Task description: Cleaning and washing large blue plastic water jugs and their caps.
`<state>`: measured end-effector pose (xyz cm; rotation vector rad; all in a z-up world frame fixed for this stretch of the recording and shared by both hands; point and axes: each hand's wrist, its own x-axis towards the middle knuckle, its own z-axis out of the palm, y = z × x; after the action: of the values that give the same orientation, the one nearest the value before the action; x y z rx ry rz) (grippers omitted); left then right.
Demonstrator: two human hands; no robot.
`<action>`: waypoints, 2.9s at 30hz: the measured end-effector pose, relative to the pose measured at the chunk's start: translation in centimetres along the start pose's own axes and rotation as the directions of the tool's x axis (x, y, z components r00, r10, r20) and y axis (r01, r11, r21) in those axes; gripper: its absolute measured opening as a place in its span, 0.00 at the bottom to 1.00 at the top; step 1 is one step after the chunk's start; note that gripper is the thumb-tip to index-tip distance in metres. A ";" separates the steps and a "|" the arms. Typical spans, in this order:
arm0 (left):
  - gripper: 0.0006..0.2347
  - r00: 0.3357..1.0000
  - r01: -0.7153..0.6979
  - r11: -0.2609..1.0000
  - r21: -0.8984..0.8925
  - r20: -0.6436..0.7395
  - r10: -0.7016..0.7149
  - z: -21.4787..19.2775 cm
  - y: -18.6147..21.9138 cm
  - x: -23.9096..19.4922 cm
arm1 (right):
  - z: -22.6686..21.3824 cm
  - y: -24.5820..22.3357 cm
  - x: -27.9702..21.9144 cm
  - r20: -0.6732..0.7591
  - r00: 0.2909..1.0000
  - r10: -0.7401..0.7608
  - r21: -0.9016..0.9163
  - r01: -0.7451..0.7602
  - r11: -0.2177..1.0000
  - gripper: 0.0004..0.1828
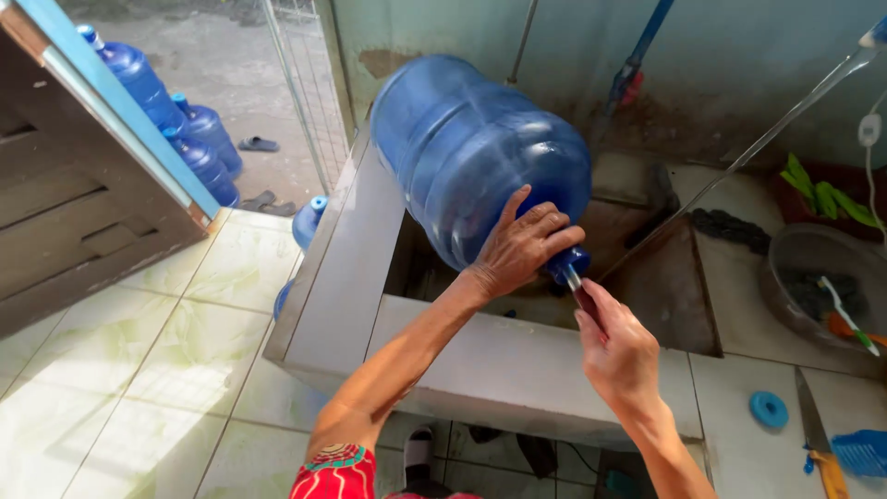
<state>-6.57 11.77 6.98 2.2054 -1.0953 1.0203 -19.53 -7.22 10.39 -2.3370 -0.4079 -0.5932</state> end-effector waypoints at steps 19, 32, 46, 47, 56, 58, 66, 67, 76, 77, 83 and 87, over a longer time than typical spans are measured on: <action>0.24 0.328 -0.228 -0.690 -0.687 0.613 -0.719 10.8 1.2 -6.6 | 6.4 2.8 -3.2 -0.016 0.986 -0.167 0.068 0.168 0.983 0.23; 0.28 -0.215 0.232 -0.426 -0.875 0.381 -0.899 13.4 2.0 -3.1 | 7.8 0.7 -3.0 0.288 0.925 0.249 -0.586 -0.036 0.809 0.28; 0.18 0.128 0.047 -0.600 -0.799 0.601 -0.789 4.6 1.9 -10.0 | 11.8 3.3 -4.6 0.723 0.638 0.265 0.688 -0.697 -0.201 0.23; 0.17 0.176 -0.050 -0.653 -0.756 0.637 -0.751 3.5 1.8 -10.1 | 12.2 2.7 -5.0 0.717 0.673 0.183 0.674 -0.602 -0.427 0.23; 0.25 0.339 -0.131 -0.702 -0.699 0.634 -0.695 1.1 1.0 -13.3 | 15.3 -2.3 -6.9 0.725 0.627 0.285 0.687 -0.693 -0.220 0.21; 0.25 0.348 -0.156 -0.700 -0.697 0.624 -0.700 0.6 0.7 -13.1 | 15.2 0.2 -6.3 0.650 0.680 0.339 0.661 -0.726 0.190 0.23; 0.24 0.259 -0.101 -0.674 -0.732 0.635 -0.728 1.8 0.5 -11.0 | 12.1 -3.3 -3.7 0.271 0.956 0.108 -0.267 -0.033 0.963 0.23; 0.23 0.207 -0.064 -0.667 -0.743 0.644 -0.737 1.9 0.5 -10.3 | 11.8 -3.3 -3.8 0.208 0.972 0.109 -0.267 -0.051 0.962 0.24; 0.24 -0.083 0.220 -0.423 -0.879 0.416 -0.906 8.3 0.5 -6.6 | 11.3 1.0 -4.7 0.166 0.971 0.173 -0.154 -0.147 0.977 0.30; 0.24 -0.052 0.258 -0.406 -0.877 0.407 -0.912 8.5 0.6 -6.4 | 11.6 2.5 -4.9 0.124 0.990 0.071 0.112 -0.085 0.990 0.30; 0.30 -0.129 0.442 -0.506 -0.740 0.506 -0.853 8.4 1.1 -7.7 | 1.1 -1.8 -3.7 0.525 0.777 0.348 -0.086 -0.358 0.930 0.34; 0.27 -0.025 0.323 -0.508 -0.799 0.529 -0.848 5.4 1.0 -6.1 | -4.1 -0.3 -5.5 0.571 0.728 0.378 -0.128 -0.376 0.918 0.36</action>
<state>-7.62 10.39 -1.06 0.8309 0.4616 -0.0473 -25.55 -10.46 10.45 -2.4724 -0.1797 0.3515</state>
